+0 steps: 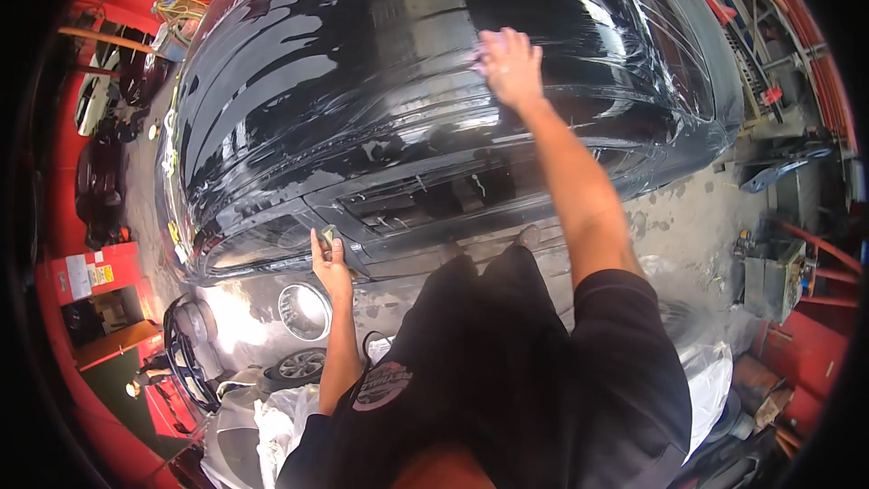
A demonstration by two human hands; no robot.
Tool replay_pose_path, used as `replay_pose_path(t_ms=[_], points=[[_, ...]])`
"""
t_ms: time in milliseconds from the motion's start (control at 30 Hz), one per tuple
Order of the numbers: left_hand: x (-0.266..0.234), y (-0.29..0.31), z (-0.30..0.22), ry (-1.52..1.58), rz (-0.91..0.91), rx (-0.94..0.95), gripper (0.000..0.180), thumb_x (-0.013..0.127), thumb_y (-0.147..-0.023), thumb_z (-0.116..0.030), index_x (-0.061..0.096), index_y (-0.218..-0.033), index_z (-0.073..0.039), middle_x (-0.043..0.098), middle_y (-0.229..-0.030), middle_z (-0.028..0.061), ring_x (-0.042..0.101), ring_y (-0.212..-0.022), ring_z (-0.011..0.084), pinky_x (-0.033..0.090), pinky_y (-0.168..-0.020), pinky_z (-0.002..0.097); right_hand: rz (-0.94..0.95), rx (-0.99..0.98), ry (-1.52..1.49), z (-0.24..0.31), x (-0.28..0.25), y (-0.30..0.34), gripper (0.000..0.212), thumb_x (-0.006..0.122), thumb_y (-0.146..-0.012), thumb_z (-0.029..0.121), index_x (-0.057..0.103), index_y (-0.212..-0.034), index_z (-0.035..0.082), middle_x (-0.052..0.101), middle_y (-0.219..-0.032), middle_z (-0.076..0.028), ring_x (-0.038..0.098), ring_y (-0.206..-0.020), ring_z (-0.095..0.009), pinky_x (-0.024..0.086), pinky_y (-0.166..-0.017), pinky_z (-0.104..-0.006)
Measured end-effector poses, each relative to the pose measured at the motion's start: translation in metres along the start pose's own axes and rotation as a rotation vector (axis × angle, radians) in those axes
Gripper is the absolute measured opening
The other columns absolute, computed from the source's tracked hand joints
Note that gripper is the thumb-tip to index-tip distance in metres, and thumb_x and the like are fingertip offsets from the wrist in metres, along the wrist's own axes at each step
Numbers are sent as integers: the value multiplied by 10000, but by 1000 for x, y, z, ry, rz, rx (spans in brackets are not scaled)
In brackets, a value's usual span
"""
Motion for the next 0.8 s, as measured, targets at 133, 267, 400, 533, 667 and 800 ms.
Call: replay_pose_path(t_ms=[133,267,400,533,667,800], points=[[-15,5,48,76,-67,-276,710,774,-1031,-127,467,-1668,-68,653,-1154,92,598,-1019,185,489,-891,340,159,343,4,-124,3,-7,619,612,-1077,466,416,-1651,345,397,-1642,-250,458,-1448,-511,417,-1150,-707],[22,-8,24,296,-4,-288,755,739,-1061,-118,364,-1716,-102,641,-905,-43,571,-770,51,462,-610,243,-153,242,40,-5,-10,24,664,693,-975,311,465,-1593,226,457,-1489,-303,486,-1273,-513,446,-1039,-653],[89,-26,-22,396,226,-244,783,733,-1060,-115,319,-1725,-104,690,-993,4,640,-827,86,520,-648,249,19,-243,-95,147,24,45,776,691,-1026,304,353,-1723,351,343,-1709,-284,337,-1540,-576,334,-1208,-702],[125,-37,-82,465,219,-287,765,722,-1047,-46,329,-1703,-76,664,-1018,29,659,-886,130,557,-716,286,27,-333,-331,227,-18,67,750,726,-998,320,434,-1688,286,372,-1677,-317,324,-1559,-570,326,-1238,-667],[145,-38,-101,649,188,-430,780,742,-1034,-59,315,-1687,-73,685,-1125,79,729,-975,210,656,-769,374,282,-430,-760,254,-56,133,697,739,-985,264,513,-1630,124,608,-1454,-259,656,-1243,-480,569,-1047,-505],[178,-18,-114,618,273,-424,777,782,-1018,-90,361,-1670,-65,668,-1100,73,730,-932,194,640,-630,303,306,-268,-740,222,-56,159,629,693,-952,-48,570,-1555,82,650,-1301,-196,684,-1141,-432,590,-951,-452]])
Point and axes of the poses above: each hand's wrist, its own y-axis away from the middle knuckle, its own x-axis out of the palm, z = x × y, the point moved 10 cm from there along -y, towards the middle knuckle
